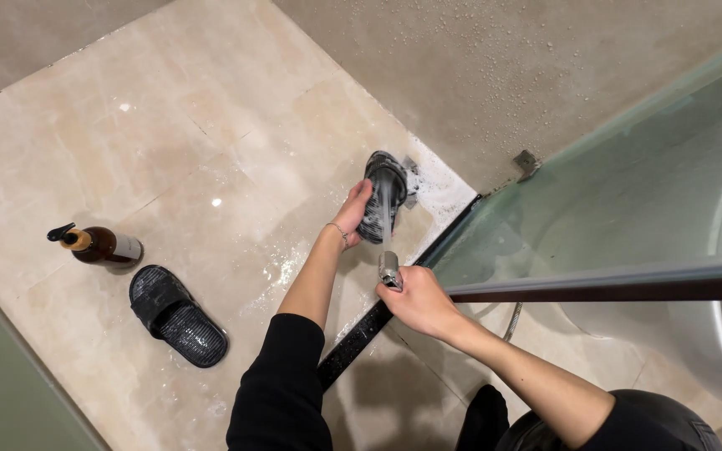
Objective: The person rinses a pair of black slippers using a handheld shower head in a bathroom. They hold each slipper under the water stream, turning them to rinse both the top and bottom surfaces.
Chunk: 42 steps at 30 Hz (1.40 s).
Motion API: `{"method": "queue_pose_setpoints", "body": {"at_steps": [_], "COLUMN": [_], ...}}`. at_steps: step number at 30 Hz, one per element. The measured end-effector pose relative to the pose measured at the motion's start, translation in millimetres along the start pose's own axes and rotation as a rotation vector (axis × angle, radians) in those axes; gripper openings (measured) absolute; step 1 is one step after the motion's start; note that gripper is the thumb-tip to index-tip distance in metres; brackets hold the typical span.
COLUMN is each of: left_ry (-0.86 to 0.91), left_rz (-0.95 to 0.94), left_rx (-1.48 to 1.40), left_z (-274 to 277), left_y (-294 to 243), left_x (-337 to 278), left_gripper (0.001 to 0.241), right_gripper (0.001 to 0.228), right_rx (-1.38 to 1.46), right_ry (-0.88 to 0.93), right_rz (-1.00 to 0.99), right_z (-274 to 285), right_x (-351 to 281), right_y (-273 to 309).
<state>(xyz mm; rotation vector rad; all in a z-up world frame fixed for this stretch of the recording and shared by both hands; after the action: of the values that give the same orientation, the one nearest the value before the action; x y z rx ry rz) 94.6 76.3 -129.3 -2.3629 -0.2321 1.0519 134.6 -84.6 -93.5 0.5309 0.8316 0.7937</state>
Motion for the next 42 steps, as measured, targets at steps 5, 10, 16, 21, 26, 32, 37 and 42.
{"method": "queue_pose_setpoints", "body": {"at_steps": [5, 10, 16, 21, 26, 32, 37, 42], "left_ry": [-0.043, -0.098, -0.152, -0.211, -0.231, -0.207, -0.189, -0.206], "left_rz": [-0.021, -0.067, -0.074, -0.091, -0.133, -0.136, -0.16, -0.114], "left_rx": [-0.008, 0.006, 0.077, 0.292, 0.518, 0.258, 0.281, 0.137], "left_z": [2, 52, 24, -5, 46, 62, 53, 40], "left_y": [-2, 32, 9, -3, 21, 31, 19, 9], "left_x": [0, 95, 44, -13, 66, 85, 62, 29], "left_gripper": [0.074, 0.069, 0.066, 0.067, 0.067, 0.065, 0.068, 0.064], "right_gripper": [0.047, 0.047, 0.046, 0.049, 0.048, 0.045, 0.046, 0.044], "right_rx": [0.038, 0.084, 0.119, 0.11, 0.145, 0.172, 0.178, 0.158], "right_ry": [0.06, 0.096, 0.071, -0.003, 0.012, 0.087, 0.136, 0.164], "right_rz": [0.047, 0.084, 0.129, 0.129, 0.081, 0.057, 0.058, 0.039], "right_z": [2, -6, -7, -3, 0, -11, -17, -20], "right_x": [-3, -8, 4, 9, 14, 13, 6, 6], "right_y": [7, 10, 2, 6, 3, -8, -8, -14]}}
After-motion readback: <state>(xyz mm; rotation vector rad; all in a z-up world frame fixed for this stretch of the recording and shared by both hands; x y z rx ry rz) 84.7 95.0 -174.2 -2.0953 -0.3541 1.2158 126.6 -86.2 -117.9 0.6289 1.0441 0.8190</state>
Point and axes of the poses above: each hand's wrist, its own x-axis towards the middle knuckle, its own z-axis out of the back of the hand, y = z × x, the point moved 3 cm from there along x, towards the middle knuckle, and after that the axes turned 6 degrees about z, right-handed, at the moved point
